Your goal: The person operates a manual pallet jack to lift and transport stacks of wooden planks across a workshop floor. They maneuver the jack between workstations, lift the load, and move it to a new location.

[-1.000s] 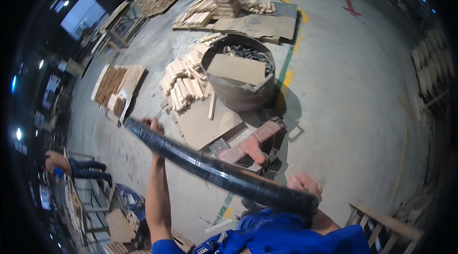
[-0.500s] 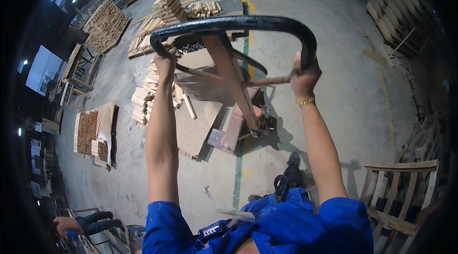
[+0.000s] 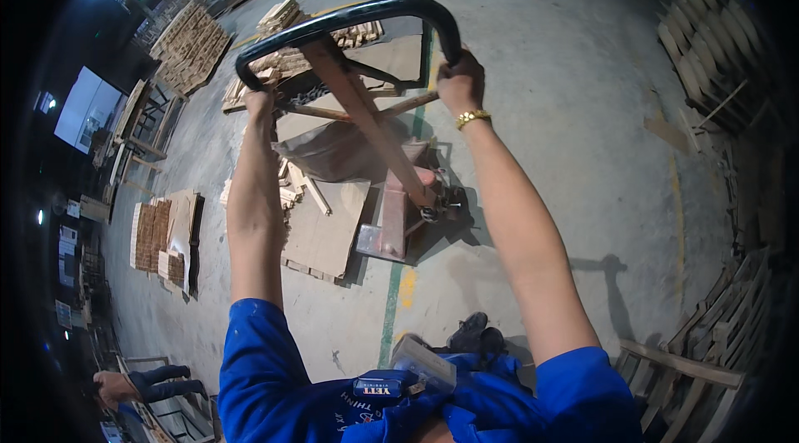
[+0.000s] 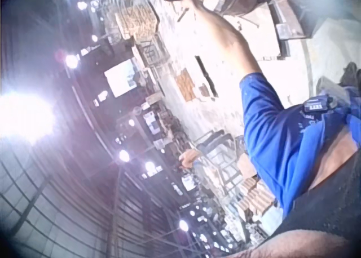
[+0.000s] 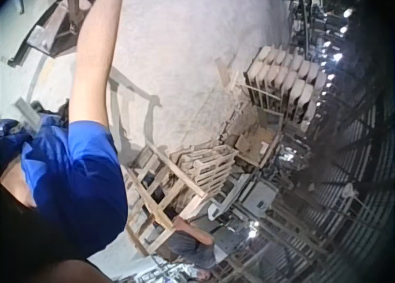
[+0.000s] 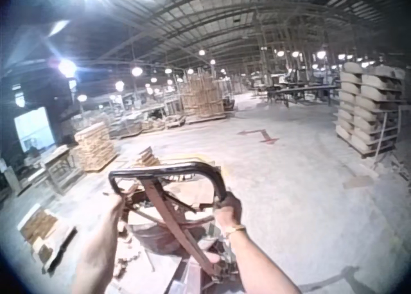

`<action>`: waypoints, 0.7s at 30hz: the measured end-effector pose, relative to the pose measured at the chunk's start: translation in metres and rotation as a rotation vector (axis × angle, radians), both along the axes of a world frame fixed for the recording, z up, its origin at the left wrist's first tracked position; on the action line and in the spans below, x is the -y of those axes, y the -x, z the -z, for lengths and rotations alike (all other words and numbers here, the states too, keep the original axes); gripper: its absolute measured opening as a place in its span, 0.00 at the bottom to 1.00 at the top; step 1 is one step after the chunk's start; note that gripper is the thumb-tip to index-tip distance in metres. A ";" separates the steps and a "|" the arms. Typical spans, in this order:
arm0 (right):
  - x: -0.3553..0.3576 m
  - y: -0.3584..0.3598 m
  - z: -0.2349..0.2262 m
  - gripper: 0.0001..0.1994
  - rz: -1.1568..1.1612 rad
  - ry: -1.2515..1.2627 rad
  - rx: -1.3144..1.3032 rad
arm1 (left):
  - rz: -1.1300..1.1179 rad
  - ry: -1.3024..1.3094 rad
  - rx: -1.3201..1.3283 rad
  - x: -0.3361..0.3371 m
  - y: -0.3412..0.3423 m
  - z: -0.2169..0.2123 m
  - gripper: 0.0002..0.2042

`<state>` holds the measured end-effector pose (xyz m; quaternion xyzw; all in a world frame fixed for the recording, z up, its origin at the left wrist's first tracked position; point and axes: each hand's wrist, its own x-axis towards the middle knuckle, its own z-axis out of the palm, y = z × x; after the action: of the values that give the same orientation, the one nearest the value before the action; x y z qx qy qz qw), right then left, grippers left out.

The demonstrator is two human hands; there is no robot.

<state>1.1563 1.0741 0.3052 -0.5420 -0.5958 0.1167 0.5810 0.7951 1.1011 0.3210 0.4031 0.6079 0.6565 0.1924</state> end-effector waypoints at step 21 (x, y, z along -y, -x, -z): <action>-0.426 -0.025 0.020 0.10 -0.877 0.460 -0.290 | 0.169 -0.459 0.345 -0.096 -0.147 0.073 0.21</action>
<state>1.1811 1.5004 0.2851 -0.3331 -0.6394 0.5514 0.4198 0.9421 1.1970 0.2476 0.3679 0.3661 0.8172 0.2506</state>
